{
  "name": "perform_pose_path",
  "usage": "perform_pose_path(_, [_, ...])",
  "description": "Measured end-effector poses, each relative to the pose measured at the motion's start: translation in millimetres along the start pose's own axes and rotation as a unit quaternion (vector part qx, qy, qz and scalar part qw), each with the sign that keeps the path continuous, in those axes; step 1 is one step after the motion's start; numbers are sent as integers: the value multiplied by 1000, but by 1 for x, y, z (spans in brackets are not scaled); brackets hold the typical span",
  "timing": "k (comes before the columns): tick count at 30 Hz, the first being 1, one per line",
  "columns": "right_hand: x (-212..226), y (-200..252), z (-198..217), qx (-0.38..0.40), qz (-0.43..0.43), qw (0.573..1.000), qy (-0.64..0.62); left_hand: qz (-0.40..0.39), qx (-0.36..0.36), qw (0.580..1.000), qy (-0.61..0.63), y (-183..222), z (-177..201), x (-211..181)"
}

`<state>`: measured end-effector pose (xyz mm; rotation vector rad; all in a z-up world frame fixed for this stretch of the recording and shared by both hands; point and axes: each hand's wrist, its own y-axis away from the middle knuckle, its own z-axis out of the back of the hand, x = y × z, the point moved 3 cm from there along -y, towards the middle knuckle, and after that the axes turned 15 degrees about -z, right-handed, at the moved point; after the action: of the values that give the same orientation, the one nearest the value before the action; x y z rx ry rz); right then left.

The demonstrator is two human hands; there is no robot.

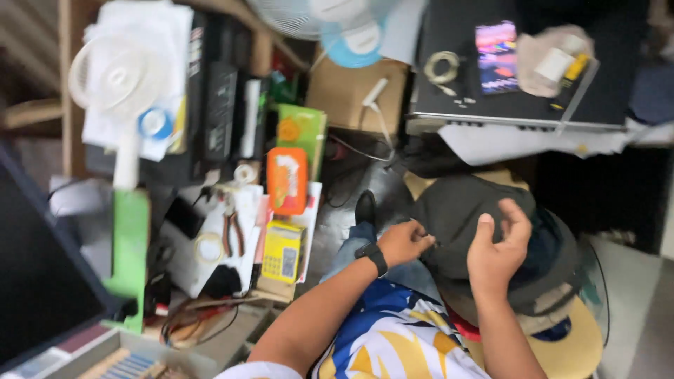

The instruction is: Coiling power cables and packing electronic components and accessories into a backpack.

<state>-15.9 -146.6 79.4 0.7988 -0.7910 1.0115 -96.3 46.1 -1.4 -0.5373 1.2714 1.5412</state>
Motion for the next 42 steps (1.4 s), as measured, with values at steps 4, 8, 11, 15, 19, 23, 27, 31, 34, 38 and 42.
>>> perform_pose_path(4, [38, 39, -48, 152, -7, 988, 32, 7, -26, 998, -55, 41, 25, 67])
perform_pose_path(8, [23, 85, -122, 347, 0, 924, 162, 59, -49, 997, -27, 109, 77, 108])
perform_pose_path(11, [-2, 122, -182, 459, -9, 854, 247, 122, -109, 986, -32, 155, 102, 157])
perform_pose_path(15, [7, 160, -256, 542, 22, 787, 294, 192, -197, 961, -14, 217, 130, 199])
perform_pose_path(19, [33, 199, -308, 585, -118, 735, 322, 295, -293, 909, -33, 254, 133, 250])
perform_pose_path(23, [-26, 218, -355, 593, 4, 661, 460, 467, -345, 808, -101, 268, 91, 322])
perform_pose_path(27, [-42, 241, -367, 578, 75, 650, 487, 446, -340, 818, 126, 278, 91, 304])
perform_pose_path(31, [-24, 248, -366, 575, 66, 663, 475, 364, -436, 740, 361, 267, 104, 274])
perform_pose_path(34, [-19, 253, -360, 577, 55, 679, 450, 342, -491, 677, 429, 265, 115, 251])
perform_pose_path(38, [10, 266, -336, 581, -4, 671, 461, 343, -555, 609, 451, 268, 113, 247])
perform_pose_path(42, [19, 252, -312, 592, -15, 669, 450, 332, -542, 624, 455, 288, 90, 258])
